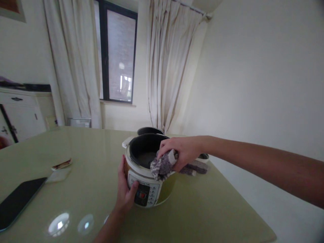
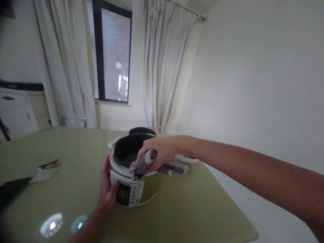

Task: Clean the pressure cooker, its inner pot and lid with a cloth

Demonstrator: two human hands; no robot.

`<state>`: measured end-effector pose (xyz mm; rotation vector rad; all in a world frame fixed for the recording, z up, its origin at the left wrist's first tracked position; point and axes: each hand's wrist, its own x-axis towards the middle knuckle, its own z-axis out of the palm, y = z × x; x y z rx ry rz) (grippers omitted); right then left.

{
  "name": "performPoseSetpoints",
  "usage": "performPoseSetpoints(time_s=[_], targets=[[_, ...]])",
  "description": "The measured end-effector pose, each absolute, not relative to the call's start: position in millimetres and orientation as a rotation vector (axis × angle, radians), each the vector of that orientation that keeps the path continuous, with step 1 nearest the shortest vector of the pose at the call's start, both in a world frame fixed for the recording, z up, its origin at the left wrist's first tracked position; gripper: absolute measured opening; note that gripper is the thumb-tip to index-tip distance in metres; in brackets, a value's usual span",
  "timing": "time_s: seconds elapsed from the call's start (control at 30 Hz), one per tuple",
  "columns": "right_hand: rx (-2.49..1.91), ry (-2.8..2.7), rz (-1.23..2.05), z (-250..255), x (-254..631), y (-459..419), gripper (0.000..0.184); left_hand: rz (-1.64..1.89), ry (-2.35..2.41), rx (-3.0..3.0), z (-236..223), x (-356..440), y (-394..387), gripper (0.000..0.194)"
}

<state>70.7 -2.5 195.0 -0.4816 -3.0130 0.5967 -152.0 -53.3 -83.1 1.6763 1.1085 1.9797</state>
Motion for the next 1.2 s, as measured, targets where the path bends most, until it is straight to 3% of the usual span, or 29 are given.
performPoseSetpoints(time_s=[0.23, 0.5, 0.63, 0.9, 1.2], targets=[[-0.524, -2.86, 0.144, 152, -7, -10, 0.051, 1.967, 1.184, 1.66, -99, -154, -49, 0.082], [-1.129, -2.605, 0.002, 138, -87, 70, 0.049, 1.967, 1.168, 1.681, -88, -155, -52, 0.081], [-1.398, -2.479, -0.151, 136, -67, 101, 0.047, 1.941, 1.15, 1.673, -87, -157, -52, 0.085], [-1.646, -2.393, -0.11, 143, 23, 122, 0.05, 1.958, 1.002, 1.557, -96, -157, -46, 0.081], [-1.605, -2.638, 0.272, 178, 101, 80, 0.018, 1.986, 1.028, 1.549, -96, -153, -48, 0.078]])
